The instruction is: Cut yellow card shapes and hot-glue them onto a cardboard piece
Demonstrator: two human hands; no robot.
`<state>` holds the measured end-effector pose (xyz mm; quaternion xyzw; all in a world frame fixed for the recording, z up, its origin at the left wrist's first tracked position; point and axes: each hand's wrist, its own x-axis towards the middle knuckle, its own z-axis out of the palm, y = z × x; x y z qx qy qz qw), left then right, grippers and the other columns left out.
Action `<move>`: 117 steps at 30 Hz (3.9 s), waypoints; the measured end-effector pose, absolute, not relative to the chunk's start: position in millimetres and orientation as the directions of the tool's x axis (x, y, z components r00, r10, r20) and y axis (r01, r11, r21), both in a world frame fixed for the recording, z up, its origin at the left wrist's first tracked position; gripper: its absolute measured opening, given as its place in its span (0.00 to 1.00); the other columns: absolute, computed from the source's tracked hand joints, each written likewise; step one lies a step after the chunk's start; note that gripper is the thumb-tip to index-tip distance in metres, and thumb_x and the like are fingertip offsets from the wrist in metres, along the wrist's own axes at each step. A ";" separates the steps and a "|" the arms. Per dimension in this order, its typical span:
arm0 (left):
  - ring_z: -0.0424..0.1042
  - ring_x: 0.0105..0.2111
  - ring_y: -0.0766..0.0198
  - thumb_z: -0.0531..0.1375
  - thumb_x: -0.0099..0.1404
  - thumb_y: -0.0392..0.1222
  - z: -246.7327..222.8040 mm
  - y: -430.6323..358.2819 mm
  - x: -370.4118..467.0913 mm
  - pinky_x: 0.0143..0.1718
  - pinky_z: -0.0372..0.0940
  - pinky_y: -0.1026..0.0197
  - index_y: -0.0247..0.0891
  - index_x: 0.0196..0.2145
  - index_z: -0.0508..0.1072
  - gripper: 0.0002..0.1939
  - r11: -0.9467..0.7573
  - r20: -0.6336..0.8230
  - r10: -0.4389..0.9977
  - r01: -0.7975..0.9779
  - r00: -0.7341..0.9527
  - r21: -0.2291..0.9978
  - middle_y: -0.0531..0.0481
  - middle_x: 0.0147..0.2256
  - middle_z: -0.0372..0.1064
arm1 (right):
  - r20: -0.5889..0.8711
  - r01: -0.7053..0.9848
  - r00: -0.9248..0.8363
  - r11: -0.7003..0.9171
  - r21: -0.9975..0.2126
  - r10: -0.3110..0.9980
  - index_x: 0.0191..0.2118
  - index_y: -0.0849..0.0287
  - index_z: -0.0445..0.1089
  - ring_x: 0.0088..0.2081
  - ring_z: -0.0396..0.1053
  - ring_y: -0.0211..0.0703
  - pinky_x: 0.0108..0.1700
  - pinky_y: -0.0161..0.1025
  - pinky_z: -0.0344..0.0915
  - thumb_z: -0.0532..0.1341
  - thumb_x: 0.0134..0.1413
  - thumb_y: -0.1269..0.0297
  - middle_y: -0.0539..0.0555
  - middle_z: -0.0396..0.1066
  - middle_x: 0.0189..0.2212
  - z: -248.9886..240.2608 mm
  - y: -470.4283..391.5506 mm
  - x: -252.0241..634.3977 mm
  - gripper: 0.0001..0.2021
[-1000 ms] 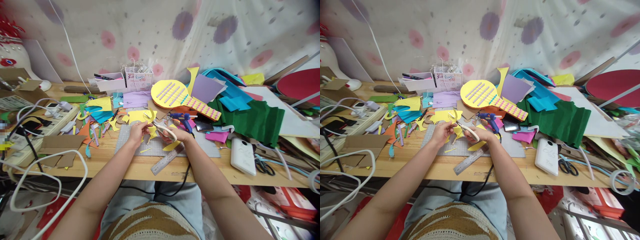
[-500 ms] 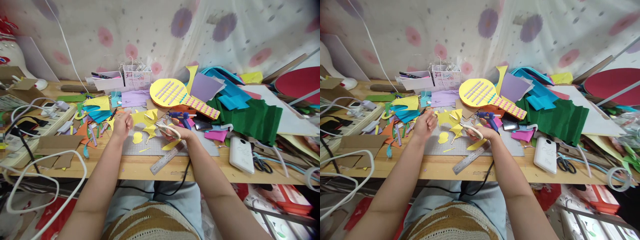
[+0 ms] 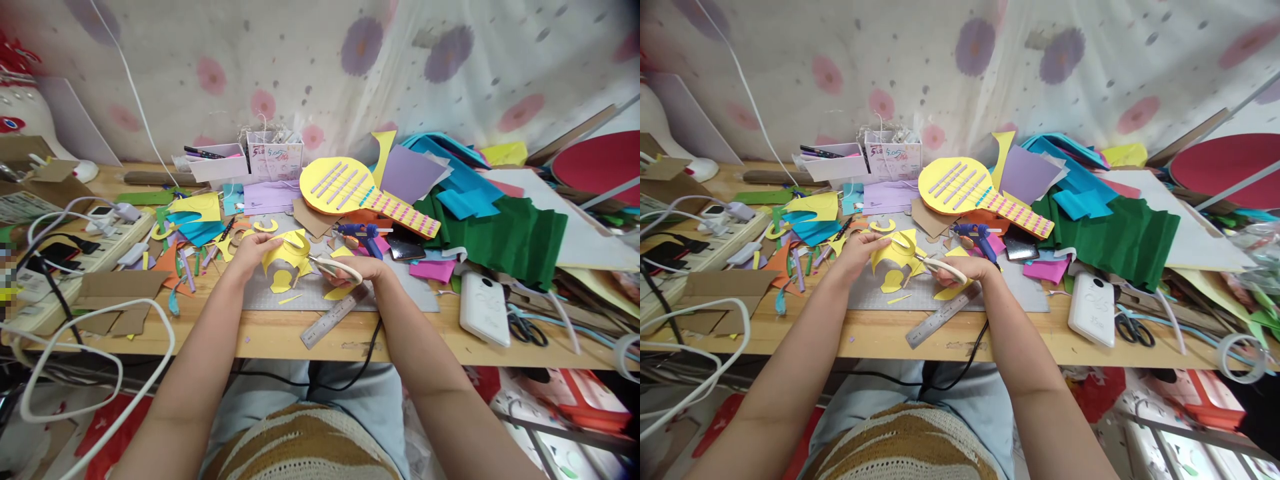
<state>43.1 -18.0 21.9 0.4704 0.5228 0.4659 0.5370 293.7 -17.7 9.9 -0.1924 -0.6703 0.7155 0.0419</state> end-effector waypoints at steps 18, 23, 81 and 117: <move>0.67 0.23 0.66 0.70 0.33 0.47 21.0 -19.6 46.2 0.25 0.60 0.65 0.33 0.23 0.75 0.19 0.166 -0.166 0.986 0.023 -0.019 0.986 0.49 0.23 0.72 | -0.164 0.141 -0.958 -0.115 -0.983 0.235 0.31 0.60 0.51 0.20 0.41 0.26 0.18 0.29 0.42 0.54 0.43 0.35 0.42 0.44 0.20 7.9 -19.2 292.7 0.28; 0.67 0.23 0.66 0.70 0.33 0.47 19.8 -20.3 48.9 0.25 0.60 0.64 0.33 0.24 0.74 0.19 0.220 -0.221 0.975 -0.042 -0.020 0.975 0.49 0.23 0.71 | -0.173 0.138 -0.957 -0.160 -0.977 0.233 0.31 0.60 0.53 0.20 0.42 0.26 0.18 0.28 0.41 0.56 0.42 0.35 0.42 0.45 0.20 8.8 -19.1 293.1 0.29; 0.63 0.21 0.70 0.68 0.37 0.51 14.0 -17.5 54.5 0.25 0.56 0.66 0.36 0.24 0.65 0.21 0.026 -0.032 0.983 -0.038 -0.181 0.999 0.55 0.21 0.65 | -0.282 0.226 -0.847 -0.175 -0.958 0.451 0.30 0.61 0.55 0.19 0.45 0.26 0.18 0.29 0.42 0.59 0.38 0.36 0.42 0.48 0.18 6.0 -18.6 292.1 0.29; 0.65 0.21 0.69 0.70 0.35 0.38 24.7 -20.5 34.8 0.22 0.56 0.67 0.36 0.35 0.65 0.28 0.189 -0.207 0.975 0.189 0.078 0.964 0.58 0.22 0.61 | -0.283 0.249 -0.938 -0.179 -0.952 0.201 0.30 0.60 0.51 0.22 0.44 0.26 0.19 0.27 0.44 0.59 0.47 0.43 0.43 0.46 0.22 8.9 -19.8 294.0 0.24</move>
